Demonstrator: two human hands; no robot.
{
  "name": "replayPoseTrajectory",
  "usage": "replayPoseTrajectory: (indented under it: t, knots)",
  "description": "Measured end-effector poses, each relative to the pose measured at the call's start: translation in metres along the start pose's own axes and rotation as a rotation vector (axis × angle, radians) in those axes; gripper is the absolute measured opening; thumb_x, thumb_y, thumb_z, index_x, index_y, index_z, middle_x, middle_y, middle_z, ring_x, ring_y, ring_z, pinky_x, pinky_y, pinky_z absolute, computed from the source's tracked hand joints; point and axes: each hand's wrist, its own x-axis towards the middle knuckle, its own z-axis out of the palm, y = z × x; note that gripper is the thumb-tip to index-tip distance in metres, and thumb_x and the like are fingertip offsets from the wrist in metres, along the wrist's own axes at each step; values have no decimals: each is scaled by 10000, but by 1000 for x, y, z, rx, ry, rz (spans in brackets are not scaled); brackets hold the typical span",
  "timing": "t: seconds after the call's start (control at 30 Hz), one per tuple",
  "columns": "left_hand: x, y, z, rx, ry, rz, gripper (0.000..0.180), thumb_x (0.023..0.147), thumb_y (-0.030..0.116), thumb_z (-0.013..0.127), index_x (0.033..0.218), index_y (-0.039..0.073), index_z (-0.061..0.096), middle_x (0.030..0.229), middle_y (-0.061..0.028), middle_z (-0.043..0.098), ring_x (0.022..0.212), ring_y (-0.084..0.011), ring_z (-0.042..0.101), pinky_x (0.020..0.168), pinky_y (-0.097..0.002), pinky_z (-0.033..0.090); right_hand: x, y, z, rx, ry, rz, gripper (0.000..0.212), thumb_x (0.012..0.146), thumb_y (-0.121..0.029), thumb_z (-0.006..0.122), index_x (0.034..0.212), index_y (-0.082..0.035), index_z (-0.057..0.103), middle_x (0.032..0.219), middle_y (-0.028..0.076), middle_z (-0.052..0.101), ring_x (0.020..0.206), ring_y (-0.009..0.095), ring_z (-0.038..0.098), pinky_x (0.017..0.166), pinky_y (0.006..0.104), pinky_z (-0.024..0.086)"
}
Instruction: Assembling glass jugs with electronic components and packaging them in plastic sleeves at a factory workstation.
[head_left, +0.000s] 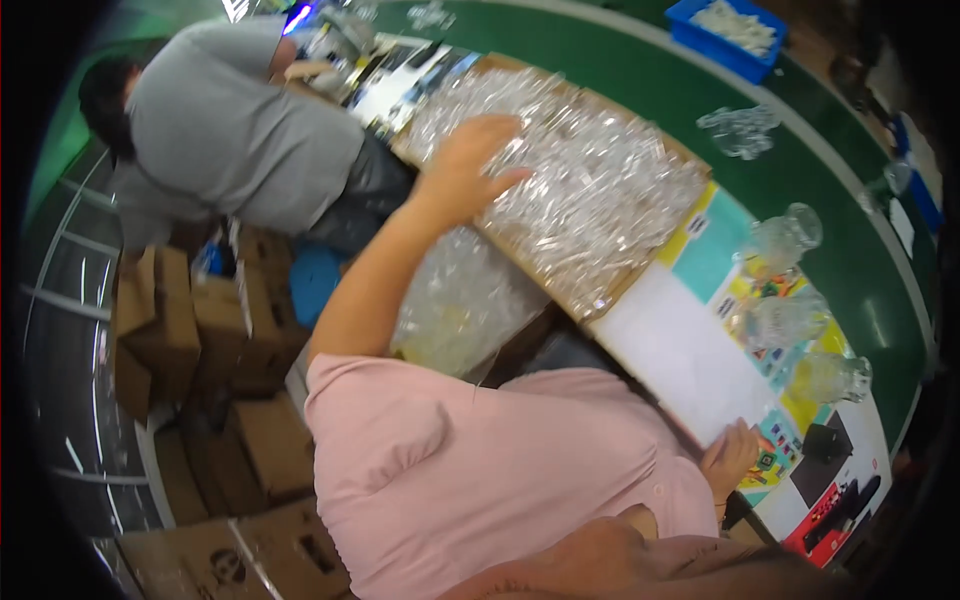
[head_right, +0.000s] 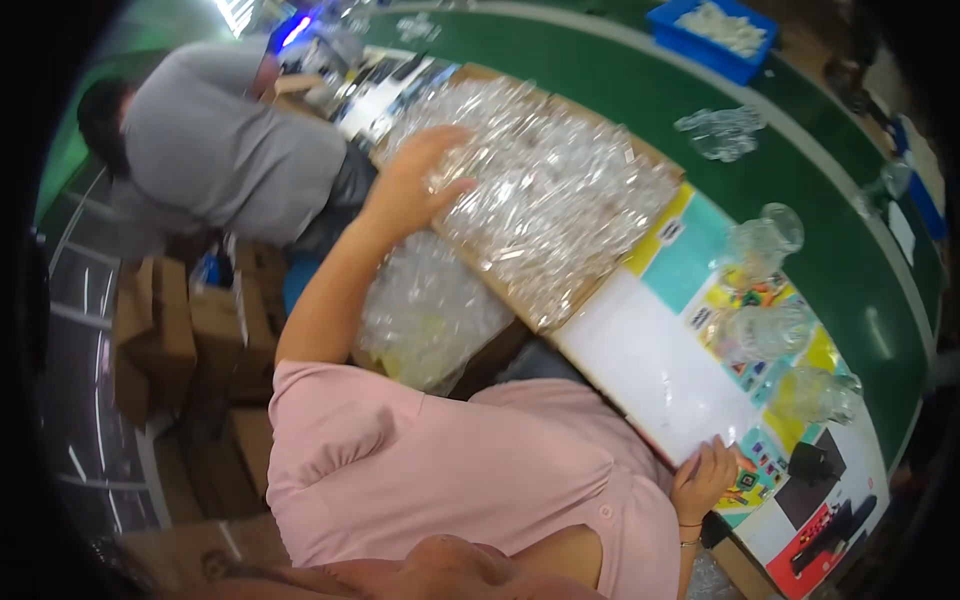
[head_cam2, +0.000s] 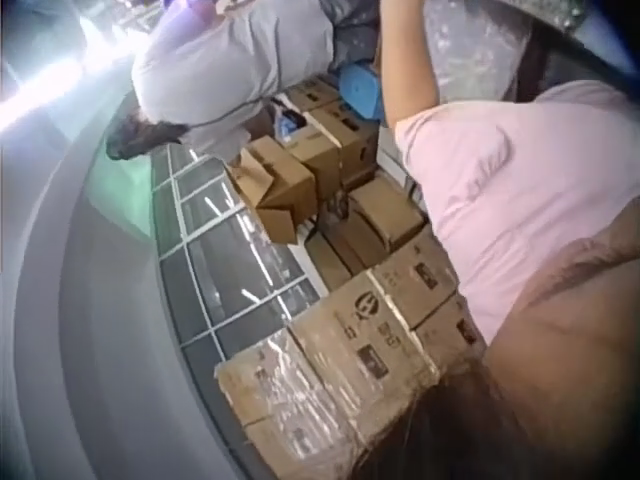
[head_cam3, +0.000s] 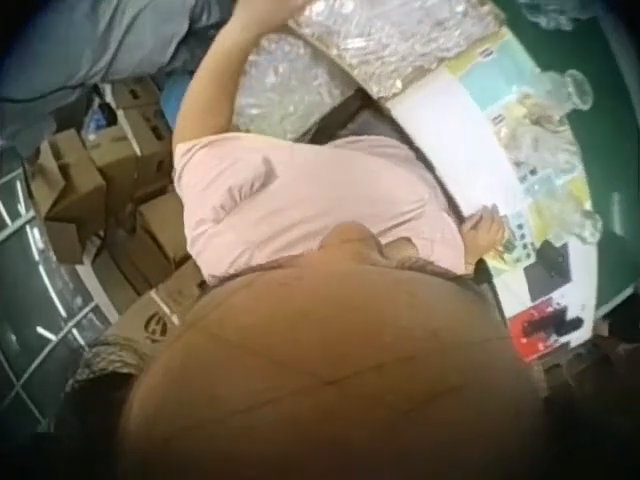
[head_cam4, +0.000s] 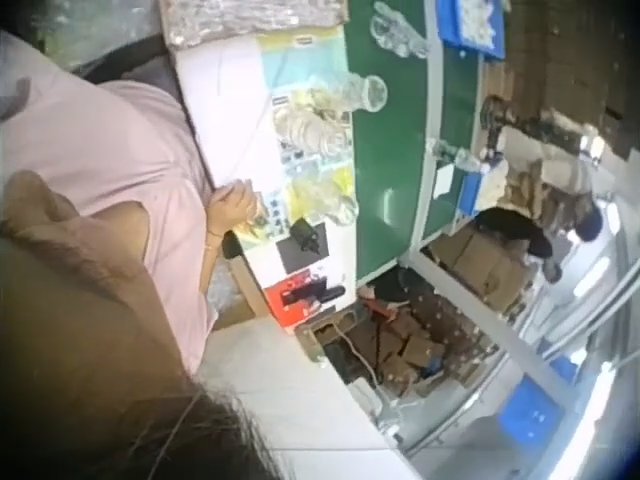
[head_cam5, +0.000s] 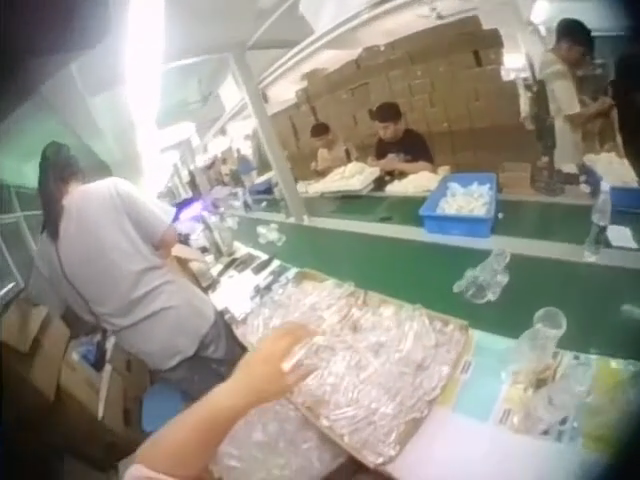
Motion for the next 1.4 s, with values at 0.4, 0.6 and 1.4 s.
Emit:
replayPoseTrajectory:
  t: [0.4, 0.6, 1.4]
  knots:
    - [-342, 0, 89, -250, -571, -1046, 1090, 628, 510, 726, 1419, 131, 79, 1444, -248, -38, 1324, -443, 51, 1046, -500, 218, 5, -14, -7, -95, -44, 28, 230, 855, -77, 472, 1058, 20, 520, 1139, 182, 500, 1082, 367, 437, 941, 451, 325]
    - [-302, -84, 150, 350, -703, -588, 1096, 560, 434, 774, 1417, 251, 114, 1462, -196, -38, 1318, -439, 103, 981, -593, 266, -3, -10, -3, -95, -78, 93, 238, 865, -70, 457, 1077, 28, 506, 1182, 181, 479, 1118, 371, 416, 958, 446, 311]
    - [-441, -179, 420, -393, -1069, -291, 534, 733, 308, 642, 1214, 132, 490, 1291, -148, 436, 1225, -283, 378, 984, -397, 328, 69, -98, 32, -206, -158, 434, 399, 828, -203, 468, 1176, -9, 448, 1281, 219, 394, 1200, 397, 345, 1041, 504, 199]
